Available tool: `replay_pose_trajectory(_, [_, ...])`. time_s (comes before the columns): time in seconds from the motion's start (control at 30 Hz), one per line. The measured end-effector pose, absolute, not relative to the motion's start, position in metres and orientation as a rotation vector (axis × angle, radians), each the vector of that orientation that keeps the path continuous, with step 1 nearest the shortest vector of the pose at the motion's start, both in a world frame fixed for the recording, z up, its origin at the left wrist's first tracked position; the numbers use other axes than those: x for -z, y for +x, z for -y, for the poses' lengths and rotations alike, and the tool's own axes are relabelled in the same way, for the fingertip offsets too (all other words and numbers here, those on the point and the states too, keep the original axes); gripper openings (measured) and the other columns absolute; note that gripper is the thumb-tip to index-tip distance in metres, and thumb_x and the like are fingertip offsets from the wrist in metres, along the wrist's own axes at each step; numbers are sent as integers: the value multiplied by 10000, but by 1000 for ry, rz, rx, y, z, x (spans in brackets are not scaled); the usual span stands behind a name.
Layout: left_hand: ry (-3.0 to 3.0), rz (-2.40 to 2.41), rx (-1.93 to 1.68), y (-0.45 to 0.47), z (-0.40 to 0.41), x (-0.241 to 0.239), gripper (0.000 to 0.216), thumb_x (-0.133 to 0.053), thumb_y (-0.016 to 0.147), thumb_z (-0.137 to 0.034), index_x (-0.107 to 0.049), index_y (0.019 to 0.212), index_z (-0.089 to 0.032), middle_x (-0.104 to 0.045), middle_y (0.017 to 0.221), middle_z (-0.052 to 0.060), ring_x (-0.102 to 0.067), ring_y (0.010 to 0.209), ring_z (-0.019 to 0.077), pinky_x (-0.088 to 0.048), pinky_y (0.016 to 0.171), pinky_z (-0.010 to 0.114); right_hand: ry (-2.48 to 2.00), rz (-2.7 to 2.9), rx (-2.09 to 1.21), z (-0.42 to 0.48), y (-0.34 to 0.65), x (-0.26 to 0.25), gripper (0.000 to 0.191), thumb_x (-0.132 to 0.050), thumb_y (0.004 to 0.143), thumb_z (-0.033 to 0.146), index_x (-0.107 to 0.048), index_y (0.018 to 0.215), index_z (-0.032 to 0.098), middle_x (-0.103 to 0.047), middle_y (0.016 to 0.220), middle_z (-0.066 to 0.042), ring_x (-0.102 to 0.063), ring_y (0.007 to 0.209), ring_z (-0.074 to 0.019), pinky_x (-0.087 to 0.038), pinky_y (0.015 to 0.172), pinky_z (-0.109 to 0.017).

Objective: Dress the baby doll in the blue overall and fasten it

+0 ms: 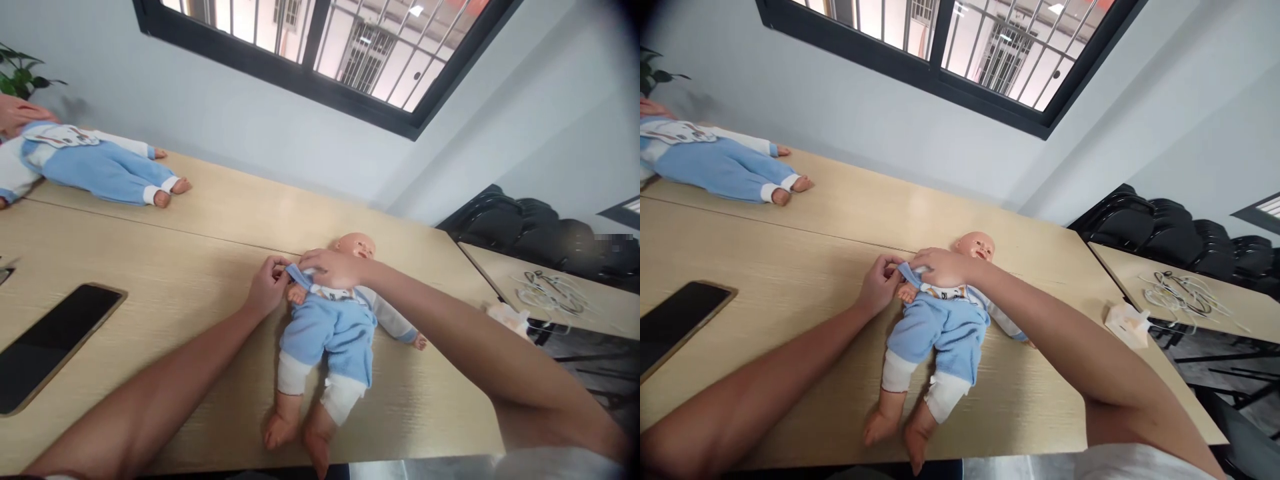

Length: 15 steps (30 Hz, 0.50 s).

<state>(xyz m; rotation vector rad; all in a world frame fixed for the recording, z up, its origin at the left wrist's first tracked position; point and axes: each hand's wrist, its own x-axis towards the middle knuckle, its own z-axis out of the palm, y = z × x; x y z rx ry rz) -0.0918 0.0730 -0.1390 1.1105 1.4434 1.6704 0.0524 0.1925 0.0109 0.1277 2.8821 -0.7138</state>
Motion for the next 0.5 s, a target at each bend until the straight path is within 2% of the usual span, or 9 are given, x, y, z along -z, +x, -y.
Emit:
replay_pose_trajectory(0.03, [1093,-1435,-1673,-92,-72,137,215,-652,904,-371,-575,1048,-231,-691,786,-12,-701,702,174,-524,647,272,177,-2863,803,-188,48,-10,276,-528,919,157,-730,1105,174,-691,1164,-116,-623,1117,-242,-462,1027,-393])
replay_pose_trajectory(0.1, [1070,-1427,-1691,-93,-71,133,229,-655,899,-388,-576,1046,-232,-682,772,-20,-690,666,168,-499,599,255,342,-2852,953,-181,41,-7,264,-503,989,299,-729,1008,164,-690,1093,-107,-633,1059,-229,-476,980,-367])
replay_pose_trajectory(0.2, [1056,-1432,-1702,-93,-69,126,232,-654,891,-398,-573,1026,-228,-662,776,-23,-651,632,152,-463,565,241,643,-2808,1133,-177,34,-3,281,-588,943,421,-713,913,171,-678,989,-67,-624,927,-201,-485,861,-318])
replay_pose_trajectory(0.37, [1166,-1565,-1744,-91,-62,111,188,-632,921,-399,-542,972,-242,-657,890,1,-631,697,155,-447,628,255,1018,-2534,1592,-186,35,-5,221,-620,853,394,-673,846,180,-636,798,-3,-545,733,-152,-431,681,-260])
replay_pose_trajectory(0.43, [1330,-1699,-1642,-89,-56,105,168,-597,955,-417,-571,986,-253,-670,846,5,-633,693,178,-422,645,275,1102,-2504,1616,-189,34,-8,179,-615,834,355,-653,806,183,-609,759,3,-505,683,-143,-396,627,-257])
replay_pose_trajectory(0.5, [1518,-1800,-1484,-86,-50,101,247,-624,942,-459,-608,1102,-271,-697,833,18,-645,694,209,-402,643,292,1133,-2517,1538,-191,33,-12,170,-599,844,339,-633,765,193,-586,728,4,-474,647,-142,-369,595,-264])
